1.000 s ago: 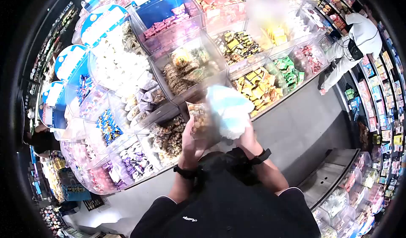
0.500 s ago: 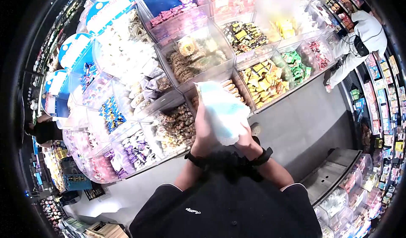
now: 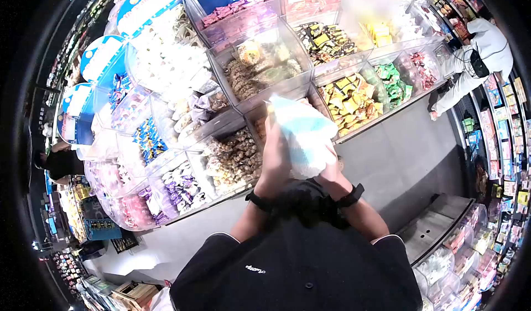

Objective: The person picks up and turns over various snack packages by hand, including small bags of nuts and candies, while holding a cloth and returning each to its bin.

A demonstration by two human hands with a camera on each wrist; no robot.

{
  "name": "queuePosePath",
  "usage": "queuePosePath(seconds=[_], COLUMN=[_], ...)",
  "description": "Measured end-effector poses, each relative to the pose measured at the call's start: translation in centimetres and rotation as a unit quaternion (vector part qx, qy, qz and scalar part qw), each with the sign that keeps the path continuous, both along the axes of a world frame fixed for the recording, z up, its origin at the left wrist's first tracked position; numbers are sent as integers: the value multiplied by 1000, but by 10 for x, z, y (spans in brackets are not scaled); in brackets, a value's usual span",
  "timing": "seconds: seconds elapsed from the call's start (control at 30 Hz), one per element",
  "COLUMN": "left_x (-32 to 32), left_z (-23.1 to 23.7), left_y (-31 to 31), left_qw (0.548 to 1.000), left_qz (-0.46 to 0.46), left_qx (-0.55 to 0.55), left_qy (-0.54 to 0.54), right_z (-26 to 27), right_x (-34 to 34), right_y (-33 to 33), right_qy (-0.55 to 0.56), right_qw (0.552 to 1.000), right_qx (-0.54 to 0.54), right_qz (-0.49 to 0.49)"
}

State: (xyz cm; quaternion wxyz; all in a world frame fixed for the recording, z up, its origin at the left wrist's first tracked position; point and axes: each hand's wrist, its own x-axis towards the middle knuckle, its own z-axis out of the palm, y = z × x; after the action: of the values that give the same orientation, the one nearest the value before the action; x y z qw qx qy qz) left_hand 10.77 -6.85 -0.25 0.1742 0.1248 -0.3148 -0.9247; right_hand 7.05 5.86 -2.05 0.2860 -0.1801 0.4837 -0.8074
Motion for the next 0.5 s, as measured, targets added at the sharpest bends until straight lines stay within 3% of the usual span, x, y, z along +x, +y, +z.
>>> queuePosePath(seconds=[0.07, 0.13, 0.2, 0.23, 0.3, 0.33, 0.4, 0.47, 0.5], left_x=[4, 3, 4, 5, 6, 8, 11, 11, 12], left_z=[-10, -13, 14, 19, 4, -1, -6, 13, 20], left_y=[-6, -5, 1, -1, -3, -3, -5, -4, -5], left_qw=[997, 998, 997, 997, 995, 994, 994, 997, 998], left_qz=[-47, -38, 17, -26, -48, -59, -77, -40, -22], left_qx=[52, 22, -71, 68, 92, 88, 78, 61, 52], left_qy=[23, 46, 38, 7, 7, 12, 21, 18, 15], right_z=[5, 12, 14, 9, -2, 2, 8, 9, 4], right_x=[7, 12, 4, -3, -17, -19, -16, 0, 2], right_y=[-1, -3, -6, -8, -10, -4, -1, -7, -7], right_qy=[2, -30, 44, -36, -198, -25, 87, -37, -17], right_qw=[1000, 996, 999, 999, 975, 999, 989, 994, 998], right_qx=[-15, -81, 12, -17, -83, 22, 113, 87, -63], right_qz=[15, 23, -27, -32, -63, -38, -27, -59, 0])
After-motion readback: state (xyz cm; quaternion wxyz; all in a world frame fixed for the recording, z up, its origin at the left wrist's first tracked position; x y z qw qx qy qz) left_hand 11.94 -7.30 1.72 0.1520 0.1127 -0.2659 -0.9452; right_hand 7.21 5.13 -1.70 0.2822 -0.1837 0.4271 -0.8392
